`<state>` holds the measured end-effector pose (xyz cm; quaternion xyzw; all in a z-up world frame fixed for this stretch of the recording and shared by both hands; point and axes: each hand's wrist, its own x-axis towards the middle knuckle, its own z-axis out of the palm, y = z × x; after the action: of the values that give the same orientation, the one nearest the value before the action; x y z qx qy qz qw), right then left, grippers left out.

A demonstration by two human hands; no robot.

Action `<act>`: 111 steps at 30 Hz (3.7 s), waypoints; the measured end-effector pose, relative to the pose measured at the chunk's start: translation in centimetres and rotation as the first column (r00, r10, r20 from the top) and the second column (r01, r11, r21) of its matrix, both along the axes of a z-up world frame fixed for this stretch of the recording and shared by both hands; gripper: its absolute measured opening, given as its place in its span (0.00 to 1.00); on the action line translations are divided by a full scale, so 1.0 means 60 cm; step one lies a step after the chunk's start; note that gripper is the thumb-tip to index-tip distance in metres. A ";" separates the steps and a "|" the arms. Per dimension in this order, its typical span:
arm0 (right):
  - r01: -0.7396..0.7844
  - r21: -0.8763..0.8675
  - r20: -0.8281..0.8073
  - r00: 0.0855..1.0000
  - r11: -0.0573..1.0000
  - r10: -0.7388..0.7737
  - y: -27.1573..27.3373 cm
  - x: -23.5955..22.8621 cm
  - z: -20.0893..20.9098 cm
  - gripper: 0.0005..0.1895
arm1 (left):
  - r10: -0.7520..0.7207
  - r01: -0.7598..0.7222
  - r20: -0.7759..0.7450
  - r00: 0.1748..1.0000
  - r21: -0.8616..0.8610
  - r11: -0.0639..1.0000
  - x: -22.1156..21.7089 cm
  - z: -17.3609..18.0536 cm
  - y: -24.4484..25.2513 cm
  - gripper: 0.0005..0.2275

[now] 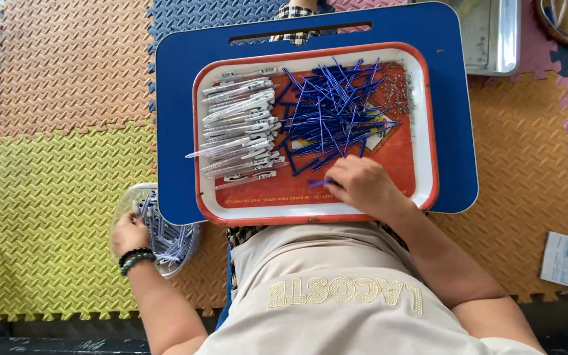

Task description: Assembling pens by manually inserting ink refills into pen barrels on a small tray.

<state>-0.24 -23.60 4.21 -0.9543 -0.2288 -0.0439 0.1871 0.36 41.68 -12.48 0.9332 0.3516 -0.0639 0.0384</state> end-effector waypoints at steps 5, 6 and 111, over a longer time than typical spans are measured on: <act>0.097 0.167 0.200 0.971 0.981 -0.130 -0.014 0.031 0.053 0.07 | -0.067 0.068 -0.115 0.991 0.003 0.998 0.018 -0.025 -0.023 0.16; 0.115 0.248 0.204 0.964 0.962 -0.168 -0.015 0.033 0.073 0.06 | -0.106 0.108 -0.083 0.991 0.031 0.994 0.025 -0.020 -0.030 0.17; 0.290 0.845 -0.193 0.949 0.449 -0.249 -0.005 0.040 0.042 0.05 | 0.213 -0.195 0.301 0.930 -0.088 0.977 -0.024 0.093 0.014 0.22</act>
<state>2.16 -23.87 6.75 -0.7554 -0.0179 -0.1621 0.6347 -1.08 42.55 -6.88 0.8886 0.4343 0.0771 0.1258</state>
